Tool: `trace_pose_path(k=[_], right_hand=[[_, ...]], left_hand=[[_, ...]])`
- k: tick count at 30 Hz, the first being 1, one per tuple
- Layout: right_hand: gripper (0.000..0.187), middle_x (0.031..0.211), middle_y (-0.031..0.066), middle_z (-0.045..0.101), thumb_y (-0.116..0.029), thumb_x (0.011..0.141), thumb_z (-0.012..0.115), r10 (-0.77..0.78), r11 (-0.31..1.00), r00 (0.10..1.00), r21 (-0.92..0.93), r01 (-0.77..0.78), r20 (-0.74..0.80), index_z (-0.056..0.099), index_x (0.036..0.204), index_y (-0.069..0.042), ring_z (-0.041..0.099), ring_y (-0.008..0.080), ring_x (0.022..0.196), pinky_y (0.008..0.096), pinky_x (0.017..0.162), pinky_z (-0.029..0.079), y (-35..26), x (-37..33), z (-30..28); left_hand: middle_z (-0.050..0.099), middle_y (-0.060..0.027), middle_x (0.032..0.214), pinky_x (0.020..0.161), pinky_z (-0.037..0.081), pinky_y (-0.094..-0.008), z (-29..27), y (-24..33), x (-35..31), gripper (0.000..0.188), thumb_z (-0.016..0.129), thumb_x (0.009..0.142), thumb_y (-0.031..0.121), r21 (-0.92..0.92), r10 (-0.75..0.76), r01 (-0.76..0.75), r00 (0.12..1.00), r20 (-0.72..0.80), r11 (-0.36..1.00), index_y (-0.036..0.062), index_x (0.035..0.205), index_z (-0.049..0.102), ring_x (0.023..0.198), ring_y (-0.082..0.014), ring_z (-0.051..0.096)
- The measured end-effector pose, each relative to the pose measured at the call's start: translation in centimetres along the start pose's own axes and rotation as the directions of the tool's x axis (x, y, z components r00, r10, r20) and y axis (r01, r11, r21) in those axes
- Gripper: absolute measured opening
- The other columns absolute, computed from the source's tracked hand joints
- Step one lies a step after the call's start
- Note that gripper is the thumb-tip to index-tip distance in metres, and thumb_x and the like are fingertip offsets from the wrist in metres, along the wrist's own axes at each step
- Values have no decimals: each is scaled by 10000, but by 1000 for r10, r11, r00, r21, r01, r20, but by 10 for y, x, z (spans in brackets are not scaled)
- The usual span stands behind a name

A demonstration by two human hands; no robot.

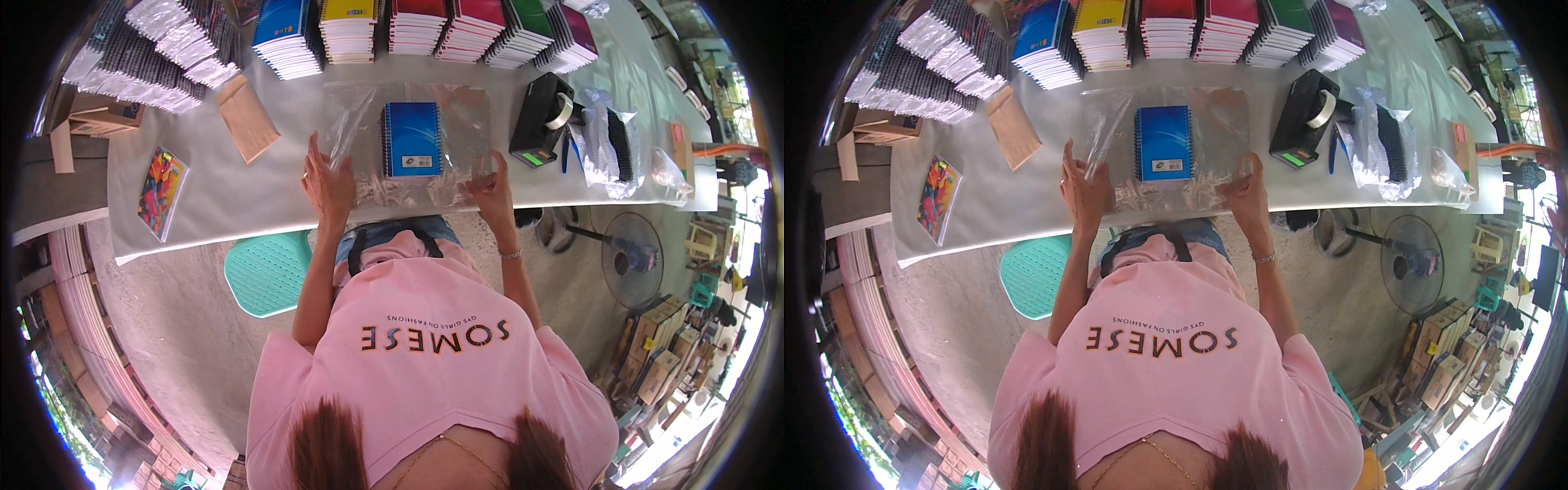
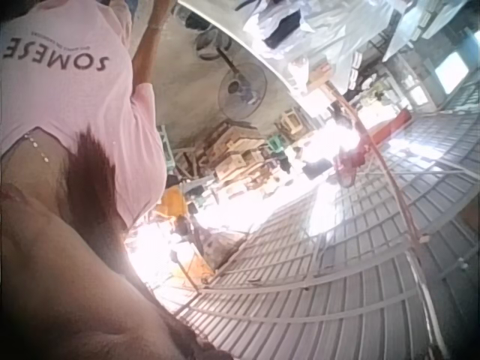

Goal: The person picks up several small notebooks of different colors, aligns them into a stack, and then places the stack into a clear plastic bag.

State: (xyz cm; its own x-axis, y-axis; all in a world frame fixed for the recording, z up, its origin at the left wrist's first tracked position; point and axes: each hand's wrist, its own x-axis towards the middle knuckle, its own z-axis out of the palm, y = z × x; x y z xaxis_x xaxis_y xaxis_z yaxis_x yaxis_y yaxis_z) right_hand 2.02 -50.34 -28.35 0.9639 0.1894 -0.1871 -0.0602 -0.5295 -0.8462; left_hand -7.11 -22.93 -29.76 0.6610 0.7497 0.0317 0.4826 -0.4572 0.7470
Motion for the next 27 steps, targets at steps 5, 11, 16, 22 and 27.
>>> trace_pose_path(k=[5, 11, 16, 22, 27], right_hand=[[856, 738, 19, 526, -42, 737, 751, -38, 997, 997, 66, 42, -61, 297, 1459, -121, 535, 117, 678, 290, 655, 462, 10, -4, -4], [740, 771, 44, 579, -44, 788, 725, 9, 970, 1000, 242, -4, -20, 343, 1420, -90, 564, 105, 694, 258, 637, 465, 25, -5, -2], [620, 791, 64, 604, -50, 814, 701, 130, 958, 990, 249, -140, 58, 418, 1365, -52, 606, 119, 693, 273, 603, 484, 16, -7, -5], [506, 802, 75, 608, -34, 848, 645, 43, 986, 999, 163, -39, -20, 471, 1323, -25, 635, 134, 724, 263, 598, 495, 22, -15, 6], [499, 823, 71, 625, -2, 843, 636, 55, 951, 998, 305, -46, -20, 473, 1315, -14, 635, 131, 724, 255, 601, 499, 20, -20, 5]], left_hand=[[651, -47, 978, 868, 417, -418, -26, -1, -7, 556, 698, 765, 131, -91, -87, 99, 989, 121, 991, 134, 1289, 509, 920, -226, 602], [645, -77, 913, 830, 454, -410, -10, -17, -7, 485, 752, 722, 177, 183, 132, -105, 981, -142, 977, 117, 1176, 591, 886, -280, 595], [657, -91, 925, 823, 457, -409, -5, -27, -7, 300, 754, 723, 174, 135, 249, -235, 964, -97, 962, 100, 1002, 673, 892, -302, 593], [660, -102, 890, 747, 481, -380, -11, -21, -8, 230, 756, 747, 158, -183, -27, 25, 1000, -10, 983, 56, 931, 662, 811, -268, 619], [662, -112, 798, 658, 489, -330, -24, -18, -11, 216, 767, 757, 145, -147, -69, 73, 997, 33, 987, 17, 882, 645, 686, -217, 618]])
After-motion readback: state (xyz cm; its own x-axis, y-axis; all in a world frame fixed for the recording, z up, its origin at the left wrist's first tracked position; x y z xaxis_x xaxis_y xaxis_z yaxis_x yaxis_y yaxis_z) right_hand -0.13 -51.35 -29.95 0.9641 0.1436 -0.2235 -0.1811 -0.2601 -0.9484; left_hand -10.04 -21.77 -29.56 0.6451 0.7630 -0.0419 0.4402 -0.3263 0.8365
